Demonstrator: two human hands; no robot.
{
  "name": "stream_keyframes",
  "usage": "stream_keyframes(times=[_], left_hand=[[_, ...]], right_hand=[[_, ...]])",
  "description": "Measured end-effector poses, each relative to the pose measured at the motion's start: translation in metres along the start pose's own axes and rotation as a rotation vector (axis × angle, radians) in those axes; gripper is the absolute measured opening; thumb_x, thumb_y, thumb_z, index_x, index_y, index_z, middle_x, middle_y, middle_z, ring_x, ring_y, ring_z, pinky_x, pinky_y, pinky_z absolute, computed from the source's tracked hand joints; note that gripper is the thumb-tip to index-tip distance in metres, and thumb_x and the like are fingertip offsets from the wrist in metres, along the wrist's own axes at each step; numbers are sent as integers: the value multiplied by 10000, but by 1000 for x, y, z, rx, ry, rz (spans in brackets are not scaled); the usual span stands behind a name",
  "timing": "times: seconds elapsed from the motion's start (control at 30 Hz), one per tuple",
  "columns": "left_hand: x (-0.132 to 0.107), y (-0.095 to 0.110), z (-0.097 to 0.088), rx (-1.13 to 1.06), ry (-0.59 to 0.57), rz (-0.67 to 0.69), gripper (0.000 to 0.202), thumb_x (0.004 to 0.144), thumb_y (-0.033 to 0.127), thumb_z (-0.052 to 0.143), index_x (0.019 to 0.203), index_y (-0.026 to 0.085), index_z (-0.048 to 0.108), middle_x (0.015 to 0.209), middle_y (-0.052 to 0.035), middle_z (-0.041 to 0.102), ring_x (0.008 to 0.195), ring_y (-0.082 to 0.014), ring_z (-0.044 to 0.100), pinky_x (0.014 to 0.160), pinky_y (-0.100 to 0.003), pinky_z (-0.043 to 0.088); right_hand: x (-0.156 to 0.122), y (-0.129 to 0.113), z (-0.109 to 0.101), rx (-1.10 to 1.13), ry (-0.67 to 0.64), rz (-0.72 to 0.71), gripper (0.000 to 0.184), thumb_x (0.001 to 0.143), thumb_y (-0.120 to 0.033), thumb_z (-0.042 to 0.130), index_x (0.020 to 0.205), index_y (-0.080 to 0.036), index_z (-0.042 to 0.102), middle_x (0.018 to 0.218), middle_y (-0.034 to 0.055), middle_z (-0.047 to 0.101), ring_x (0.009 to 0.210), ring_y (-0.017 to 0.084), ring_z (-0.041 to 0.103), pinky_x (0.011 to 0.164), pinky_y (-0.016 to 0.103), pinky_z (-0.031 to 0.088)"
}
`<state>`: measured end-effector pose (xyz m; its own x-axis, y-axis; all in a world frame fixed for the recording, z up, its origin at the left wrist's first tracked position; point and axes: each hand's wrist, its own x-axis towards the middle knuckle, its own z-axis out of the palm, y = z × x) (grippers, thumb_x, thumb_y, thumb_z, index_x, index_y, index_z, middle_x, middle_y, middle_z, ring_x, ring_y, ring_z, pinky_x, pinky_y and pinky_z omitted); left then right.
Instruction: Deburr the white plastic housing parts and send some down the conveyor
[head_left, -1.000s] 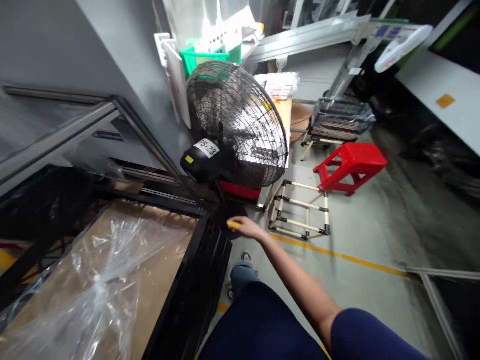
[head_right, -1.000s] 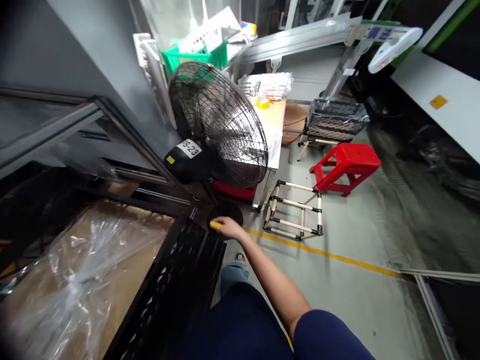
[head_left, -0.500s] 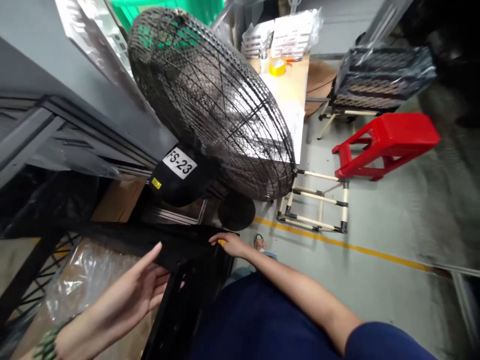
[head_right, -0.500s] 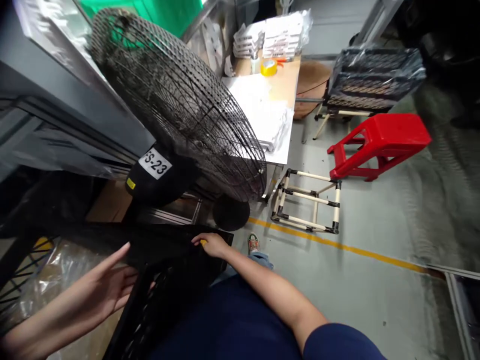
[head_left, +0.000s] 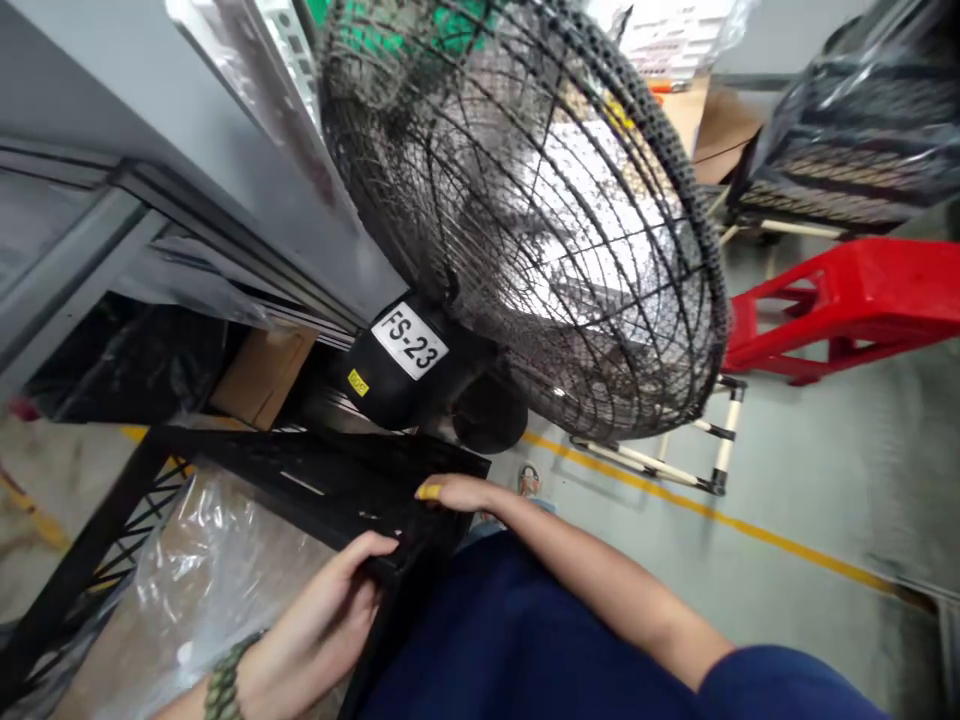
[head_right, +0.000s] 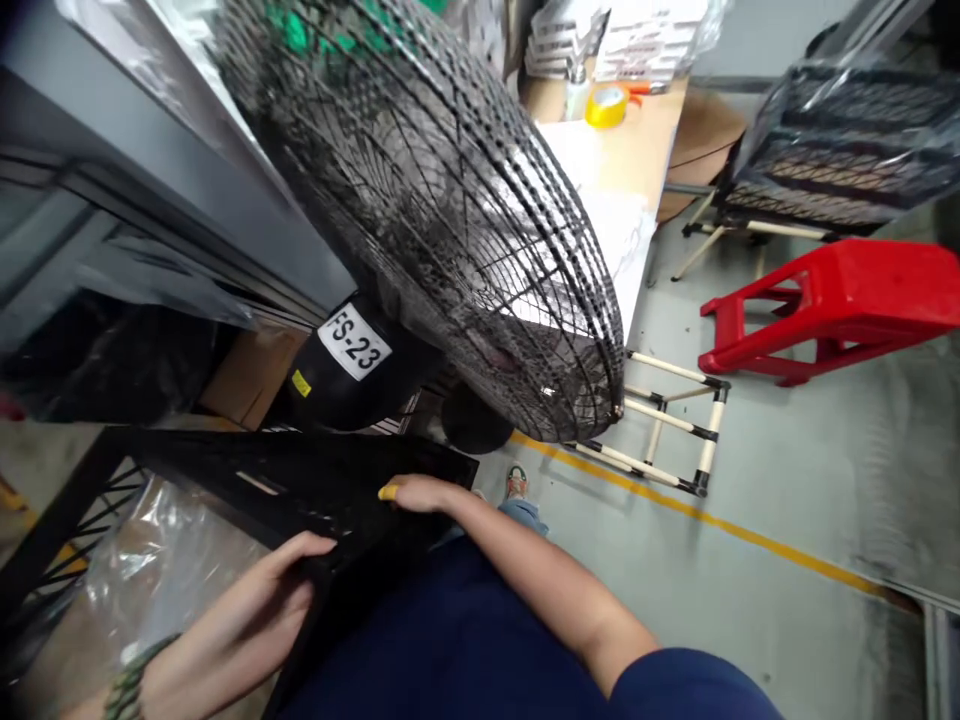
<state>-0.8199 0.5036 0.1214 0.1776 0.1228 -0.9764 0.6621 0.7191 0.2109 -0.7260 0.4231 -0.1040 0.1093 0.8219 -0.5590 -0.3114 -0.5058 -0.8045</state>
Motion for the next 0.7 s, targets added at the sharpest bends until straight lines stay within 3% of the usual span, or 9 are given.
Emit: stream_keyframes(times=[0.17,0.37,0.7], left_hand=[[0,-3,-4,-152,-95,-43,511,895,139,619,1404,153,570,1263,-45,750,1113,-251,723,991,-322,550],[-1,-4,-8,-216,-138,-60,576,875,88,596,1445,131,526,1249,-65,756,1116,-275,724,1015,-364,548],[0,-2,-11,-141,-135,31,482,923,128,612,1395,49,558,1228,-104,762,1144,-264,711,1075,-334,497]], right_hand=[[-1,-7,25,-48,216,133,343,992,-434,613,1201,-165,648,1162,66,679,1010,221,674,894,427,571],[-8,-9,35,-61,437,166,402,1014,-446,571,1311,-176,582,1114,66,684,920,192,684,855,413,576],[-5,-9,40,-115,577,110,391,1016,-423,569,1314,-170,575,1078,61,693,938,205,688,899,438,557]])
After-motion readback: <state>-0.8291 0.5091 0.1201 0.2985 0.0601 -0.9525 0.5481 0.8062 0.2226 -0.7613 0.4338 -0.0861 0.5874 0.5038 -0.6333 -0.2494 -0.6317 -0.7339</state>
